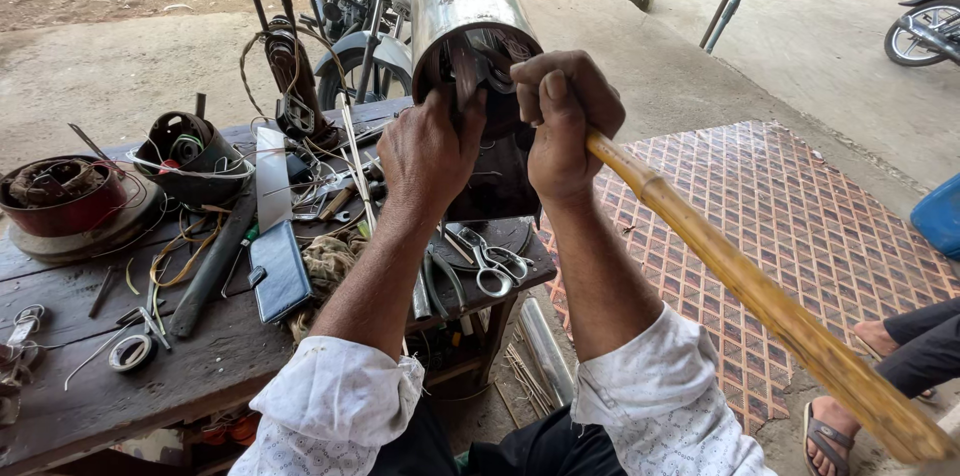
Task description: The person sits on the ground at a cluttered workbench and winds wire into a cylindrical metal housing, using a long bamboo stick to push and guide the wire coils inside while steadying the cylinder with the other hand. They repeatedly adjust the wire bundle inside the cylinder and finally set the assembly down on the bench.
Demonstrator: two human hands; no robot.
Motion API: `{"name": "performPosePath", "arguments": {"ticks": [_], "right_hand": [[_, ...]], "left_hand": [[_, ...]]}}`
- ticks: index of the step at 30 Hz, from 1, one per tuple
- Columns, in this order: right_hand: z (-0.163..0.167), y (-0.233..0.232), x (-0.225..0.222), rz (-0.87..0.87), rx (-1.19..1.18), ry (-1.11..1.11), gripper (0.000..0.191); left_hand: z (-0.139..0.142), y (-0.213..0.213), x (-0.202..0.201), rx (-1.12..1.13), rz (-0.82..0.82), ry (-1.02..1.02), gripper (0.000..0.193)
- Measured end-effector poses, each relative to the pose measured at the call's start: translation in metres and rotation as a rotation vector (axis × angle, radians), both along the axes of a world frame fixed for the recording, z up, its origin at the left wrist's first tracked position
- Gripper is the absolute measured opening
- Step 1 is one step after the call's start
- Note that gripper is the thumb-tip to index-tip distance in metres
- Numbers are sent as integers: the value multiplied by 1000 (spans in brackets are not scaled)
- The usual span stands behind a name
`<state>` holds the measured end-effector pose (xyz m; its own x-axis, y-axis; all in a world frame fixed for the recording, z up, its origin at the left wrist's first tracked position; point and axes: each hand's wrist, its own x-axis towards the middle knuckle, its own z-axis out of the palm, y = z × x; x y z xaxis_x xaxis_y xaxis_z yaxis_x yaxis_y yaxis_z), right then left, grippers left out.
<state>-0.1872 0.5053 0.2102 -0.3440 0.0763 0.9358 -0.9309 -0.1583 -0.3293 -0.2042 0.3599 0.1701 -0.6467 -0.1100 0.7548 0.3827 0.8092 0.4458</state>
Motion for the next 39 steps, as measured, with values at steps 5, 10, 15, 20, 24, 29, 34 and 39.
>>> {"name": "performPosePath", "arguments": {"ticks": [5, 10, 15, 20, 24, 29, 34, 39], "right_hand": [[2, -7, -18, 43, -54, -87, 35], [12, 0, -36, 10, -3, -89, 43], [25, 7, -29, 101, 83, -98, 39], [3, 20, 37, 157, 3, -147, 36], [-15, 30, 76, 235, 27, -21, 35], [-14, 26, 75, 155, -29, 125, 33], [0, 15, 18, 54, -38, 86, 32], [-9, -2, 0, -14, -25, 81, 23]], "left_hand": [[6, 2, 5, -23, 2, -48, 48], [4, 1, 6, -80, 25, -90, 49], [1, 4, 6, -115, 34, -102, 49], [1, 3, 7, -111, 1, -83, 41], [2, 6, 8, -99, -6, -121, 43], [5, 0, 3, -66, -30, -116, 43], [3, -12, 4, -14, -98, 4, 39], [5, -13, 5, -36, -86, 49, 36]]}}
